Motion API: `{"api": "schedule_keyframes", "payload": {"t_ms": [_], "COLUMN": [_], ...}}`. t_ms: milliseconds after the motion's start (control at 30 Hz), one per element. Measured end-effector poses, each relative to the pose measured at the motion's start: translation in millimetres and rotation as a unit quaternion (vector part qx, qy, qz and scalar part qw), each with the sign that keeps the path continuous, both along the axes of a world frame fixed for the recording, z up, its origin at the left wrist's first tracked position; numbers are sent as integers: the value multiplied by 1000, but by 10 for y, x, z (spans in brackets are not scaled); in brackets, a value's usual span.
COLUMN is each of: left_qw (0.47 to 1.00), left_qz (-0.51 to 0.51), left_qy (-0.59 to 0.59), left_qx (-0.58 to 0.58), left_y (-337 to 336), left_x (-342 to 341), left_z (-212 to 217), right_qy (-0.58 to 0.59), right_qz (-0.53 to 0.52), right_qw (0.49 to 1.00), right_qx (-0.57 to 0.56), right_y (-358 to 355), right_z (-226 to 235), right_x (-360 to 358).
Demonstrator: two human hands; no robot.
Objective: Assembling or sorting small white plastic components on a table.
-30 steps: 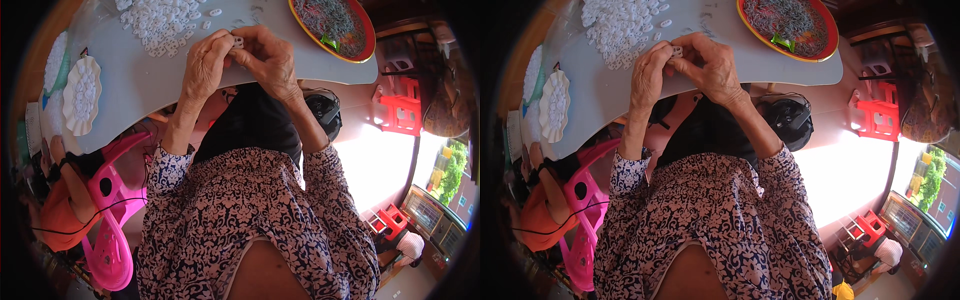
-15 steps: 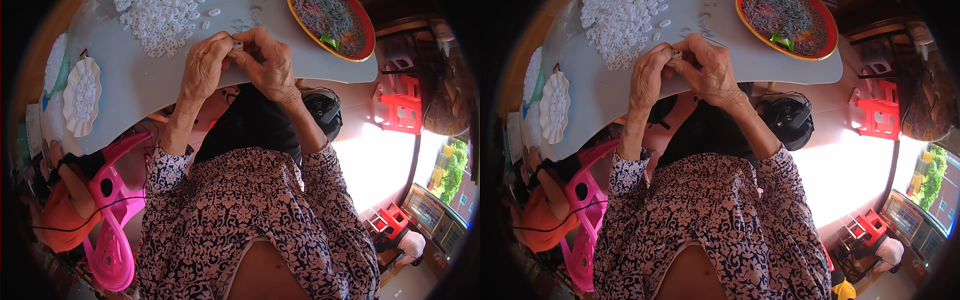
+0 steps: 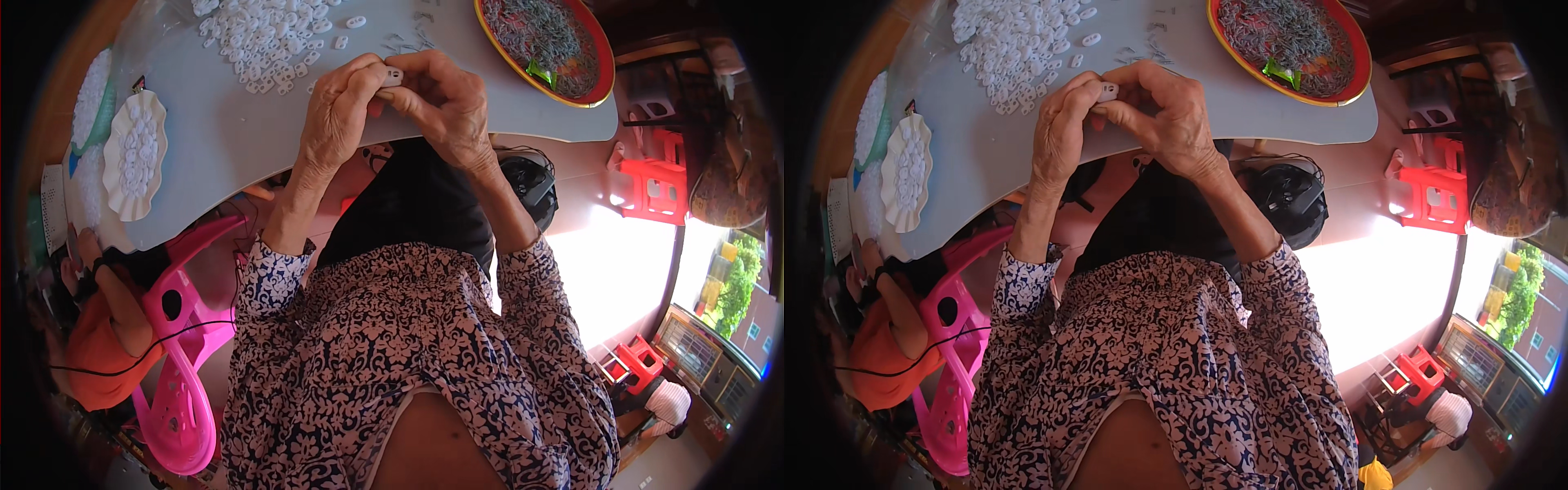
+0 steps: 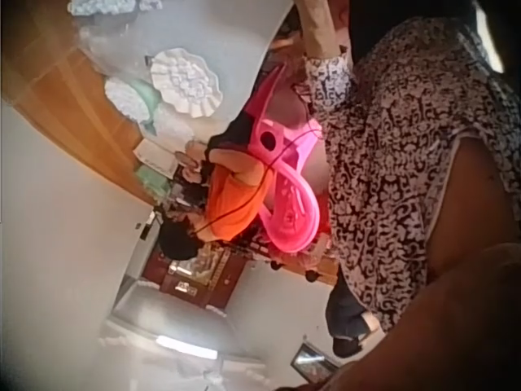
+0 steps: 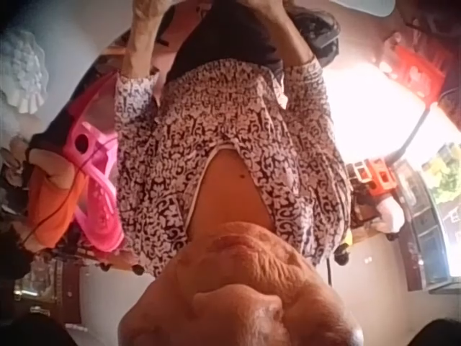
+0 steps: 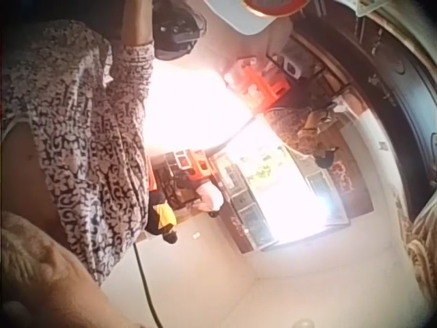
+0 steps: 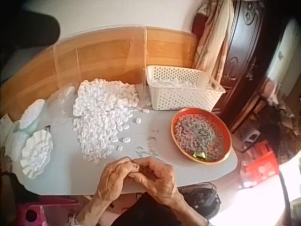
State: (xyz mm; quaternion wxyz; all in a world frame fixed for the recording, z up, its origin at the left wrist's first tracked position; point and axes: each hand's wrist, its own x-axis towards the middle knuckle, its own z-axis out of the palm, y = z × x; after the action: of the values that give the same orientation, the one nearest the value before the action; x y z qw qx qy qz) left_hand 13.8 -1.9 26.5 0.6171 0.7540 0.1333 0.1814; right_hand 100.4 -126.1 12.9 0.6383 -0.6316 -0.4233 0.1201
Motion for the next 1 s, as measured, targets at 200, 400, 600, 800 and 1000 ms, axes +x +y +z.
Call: {"api": "schedule_keyframes", "payload": {"t_ms": [200, 400, 600, 800, 1000], "left_qw": [999, 995, 975, 953, 955], "left_qz": [-6, 3, 70, 76, 77], "left_qy": [-40, -85, -142, -175, -178], "left_qx": [0, -55, -156, -236, -222], "left_y": [4, 51, 4, 19, -23], "left_x": [-51, -97, -100, -49, -48], "left_z": [11, -165, -149, -109, -85], "right_qy": [122, -125, -452, -384, -363], "right_qz": [52, -133, -214, 31, 113], "right_qw": [990, 983, 866, 920, 908], "right_qx": [42, 8, -12, -67, -178], "right_y": [41, 290, 714, 954, 1161], "right_z": [30, 623, 963, 576, 267], "right_x": [37, 968, 2044, 1049, 860]}}
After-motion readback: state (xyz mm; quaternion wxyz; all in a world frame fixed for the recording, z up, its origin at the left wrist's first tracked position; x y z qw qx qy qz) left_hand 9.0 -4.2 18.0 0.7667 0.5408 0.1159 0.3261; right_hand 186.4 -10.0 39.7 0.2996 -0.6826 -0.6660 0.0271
